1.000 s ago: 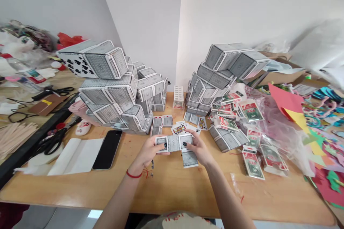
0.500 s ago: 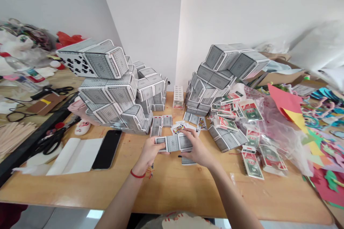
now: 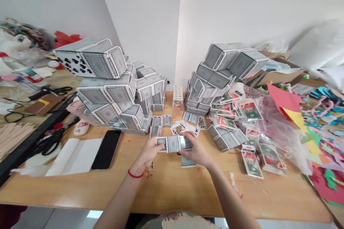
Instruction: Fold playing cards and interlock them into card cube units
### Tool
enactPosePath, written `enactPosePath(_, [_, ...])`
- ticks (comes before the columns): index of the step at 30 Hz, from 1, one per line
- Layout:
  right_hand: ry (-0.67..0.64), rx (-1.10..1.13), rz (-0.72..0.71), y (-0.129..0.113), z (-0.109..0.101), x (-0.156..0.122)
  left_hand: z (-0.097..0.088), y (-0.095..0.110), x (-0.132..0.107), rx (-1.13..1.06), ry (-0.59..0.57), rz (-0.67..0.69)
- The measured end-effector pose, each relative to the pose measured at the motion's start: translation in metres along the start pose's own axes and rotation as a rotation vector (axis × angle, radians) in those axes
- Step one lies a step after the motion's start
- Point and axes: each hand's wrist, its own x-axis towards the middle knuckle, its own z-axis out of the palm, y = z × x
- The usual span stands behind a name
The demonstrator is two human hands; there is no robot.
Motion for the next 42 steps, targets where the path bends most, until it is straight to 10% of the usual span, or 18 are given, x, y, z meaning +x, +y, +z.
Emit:
enactPosePath(15, [0.019,0.040,0.042,0.005,0.003,0.005,0.015,-0.014,0.004,-0.018,0.297,0.028])
enactPosePath(23, [0.037,0.117,0.065,0.011,-0.001,0.003,0.002,-0.003,0.002,-0.039,0.015,0.000])
enactPosePath(42, [0.111,0.107,0.107,0.029,0.012,0.004,0.012,-0.017,0.011,0.054,0.178,0.024])
